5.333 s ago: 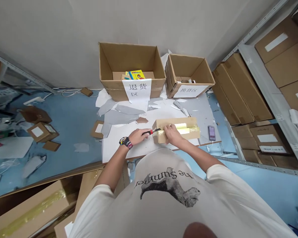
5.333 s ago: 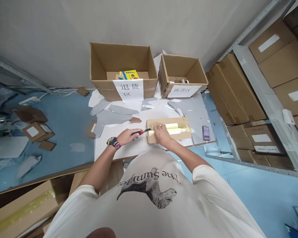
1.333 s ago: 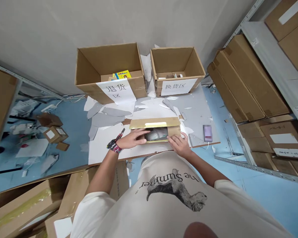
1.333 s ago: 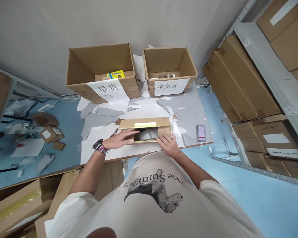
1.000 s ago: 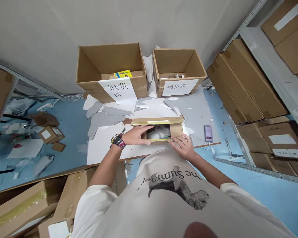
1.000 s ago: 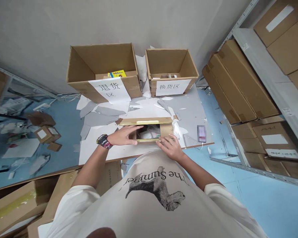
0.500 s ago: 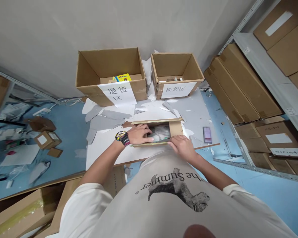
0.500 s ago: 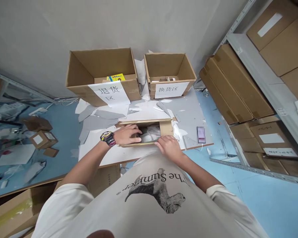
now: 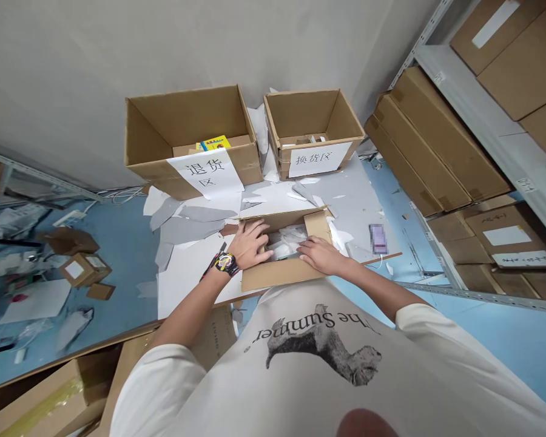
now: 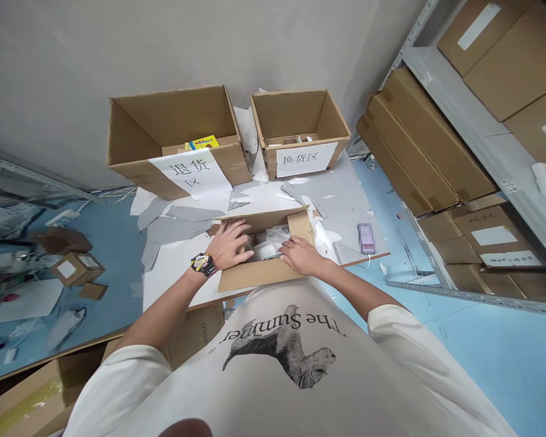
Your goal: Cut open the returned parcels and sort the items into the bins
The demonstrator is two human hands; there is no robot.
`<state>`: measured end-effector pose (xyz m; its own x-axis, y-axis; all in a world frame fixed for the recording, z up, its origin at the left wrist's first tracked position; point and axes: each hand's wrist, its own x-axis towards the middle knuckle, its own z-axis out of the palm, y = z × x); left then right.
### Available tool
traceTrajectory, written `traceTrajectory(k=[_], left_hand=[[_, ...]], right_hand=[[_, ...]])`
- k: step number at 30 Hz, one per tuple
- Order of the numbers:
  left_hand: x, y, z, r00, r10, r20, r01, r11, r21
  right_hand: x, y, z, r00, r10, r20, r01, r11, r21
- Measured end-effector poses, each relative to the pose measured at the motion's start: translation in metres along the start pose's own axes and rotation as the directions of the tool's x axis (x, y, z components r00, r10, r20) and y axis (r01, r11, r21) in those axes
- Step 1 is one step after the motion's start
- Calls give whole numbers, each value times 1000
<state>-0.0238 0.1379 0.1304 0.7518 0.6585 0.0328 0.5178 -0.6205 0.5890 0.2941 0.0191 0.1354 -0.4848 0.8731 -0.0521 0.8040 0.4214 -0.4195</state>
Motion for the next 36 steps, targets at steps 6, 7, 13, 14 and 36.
traceTrajectory(k=[6,7,13,14,36], left_hand=[[-18,12,5,998,-7,-60,3,998,-58],[-19,12,8,997,-17,-77,12,997,-73],[-17,10,18,992,-26,-126,10,993,-120],[-16,10,18,993,-29,-116,15,993,-119],[-91,10,-12,962,-270,-32,267,918,294]], right_hand=[[-10,1,-2,997,-51,-59,38,979,-201],[-13,0,-5,996,-58,-75,41,978,-203],[-34,0,-17,991,-20,-133,-15,966,-256],[-39,1,-18,990,-4,-140,-35,960,-277],[-6,63,-29,966,252,-56,-257,954,-153]])
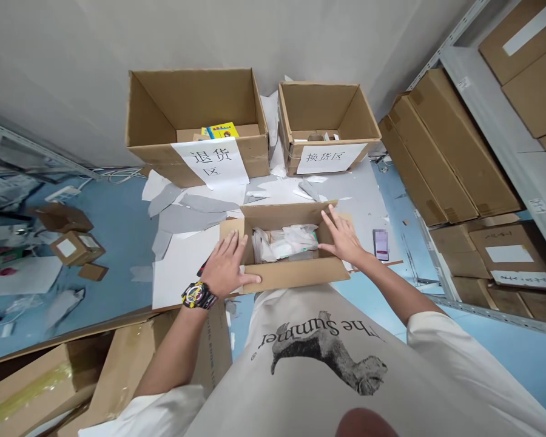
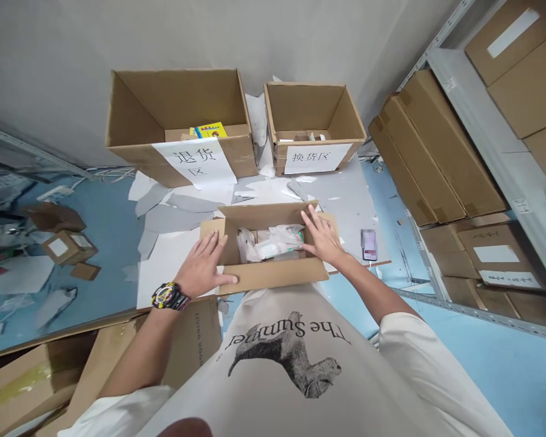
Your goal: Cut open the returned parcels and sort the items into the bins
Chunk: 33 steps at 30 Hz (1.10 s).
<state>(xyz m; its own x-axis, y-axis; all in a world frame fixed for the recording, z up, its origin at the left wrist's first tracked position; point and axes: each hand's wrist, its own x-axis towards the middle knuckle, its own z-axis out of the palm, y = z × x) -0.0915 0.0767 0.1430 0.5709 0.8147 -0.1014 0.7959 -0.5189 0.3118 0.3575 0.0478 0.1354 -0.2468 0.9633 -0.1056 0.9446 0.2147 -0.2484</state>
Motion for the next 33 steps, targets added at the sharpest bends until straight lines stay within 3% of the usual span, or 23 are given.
traceTrajectory(k=[3,7,10,13,20,23,30,33], left_hand=[[5,5,26,999,14,-33,-16,999,-44],[8,8,54,980,24,-199,-50,991,-128],[1,10,71,953,6,-303,-58,985,-163],[-4,11,82,943,-12,-333,-47,985,-167],[16,4,82,915,64,-397,-125,984,-130],[31,2,83,914,42,-404,-103,986,-129],[65,4,80,935,-29,-353,-26,988,-151],[68,6,75,943,-46,-330,-3,989,-147]], right_hand=[[30,3,9,998,64,-24,-63,998,4],[67,15,23,992,121,-26,-118,987,108],[83,22,30,988,152,-22,-142,963,230],[91,28,35,989,147,-24,-135,951,279],[121,37,20,992,124,-36,-111,961,254],[140,39,8,992,113,-60,-99,974,205],[172,44,-3,989,146,18,-144,988,-63],[172,35,-2,1000,-30,-4,29,984,-177]])
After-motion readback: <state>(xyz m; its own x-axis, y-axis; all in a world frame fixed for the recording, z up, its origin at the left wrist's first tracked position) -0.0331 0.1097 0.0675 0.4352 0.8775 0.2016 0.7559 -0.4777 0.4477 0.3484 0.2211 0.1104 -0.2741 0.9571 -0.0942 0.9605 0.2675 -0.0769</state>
